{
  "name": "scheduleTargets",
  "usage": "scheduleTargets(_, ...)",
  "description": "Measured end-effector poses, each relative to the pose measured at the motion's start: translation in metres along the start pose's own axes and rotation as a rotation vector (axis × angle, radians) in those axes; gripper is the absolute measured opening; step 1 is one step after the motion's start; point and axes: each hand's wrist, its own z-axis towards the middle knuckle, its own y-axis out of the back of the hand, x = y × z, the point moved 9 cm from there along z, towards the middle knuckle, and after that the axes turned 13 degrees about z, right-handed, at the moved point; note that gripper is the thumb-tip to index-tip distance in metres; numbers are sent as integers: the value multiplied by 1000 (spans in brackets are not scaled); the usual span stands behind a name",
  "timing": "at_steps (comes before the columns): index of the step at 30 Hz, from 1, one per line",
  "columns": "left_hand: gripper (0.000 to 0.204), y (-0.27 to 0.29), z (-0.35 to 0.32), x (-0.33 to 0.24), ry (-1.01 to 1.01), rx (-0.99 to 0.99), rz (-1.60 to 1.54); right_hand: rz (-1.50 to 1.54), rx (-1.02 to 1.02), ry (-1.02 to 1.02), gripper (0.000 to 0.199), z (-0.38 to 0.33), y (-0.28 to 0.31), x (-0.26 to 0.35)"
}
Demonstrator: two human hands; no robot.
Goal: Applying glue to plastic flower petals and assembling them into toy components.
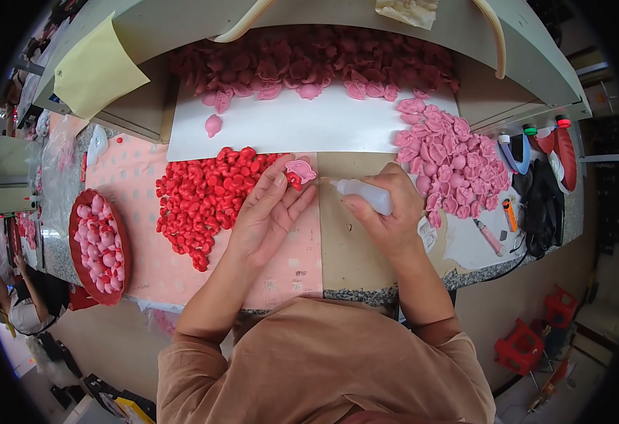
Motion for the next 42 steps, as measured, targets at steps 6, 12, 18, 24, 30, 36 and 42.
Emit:
scheduleTargets(6, 37, 0, 0, 0, -9, -5, 4, 6, 7, -3, 37, 1, -2, 0)
scheduleTargets(12, 36, 0, 0, 0, -13, -7, 10, 35, 12, -9, 28, -3, 0, -2)
scheduleTargets(18, 36, -2, -1, -1, -11, -2, 11, 31, 17, -20, 27, -3, -2, -3)
scheduleTargets(24, 35, 0, 0, 0, -12, -6, 15, 43, 23, -26, 27, -2, -4, -3)
scheduleTargets(30, 35, -3, -2, 0, -22, 10, 35, 49, 26, -23, 31, -3, -5, -1)
scheduleTargets(36, 35, -3, -2, 1, -16, 19, 40, 51, 41, -49, 34, -4, -9, -1)
scheduleTargets(42, 35, -2, -1, 2, -13, 20, 34, 59, 50, -31, 31, -3, -9, 0)
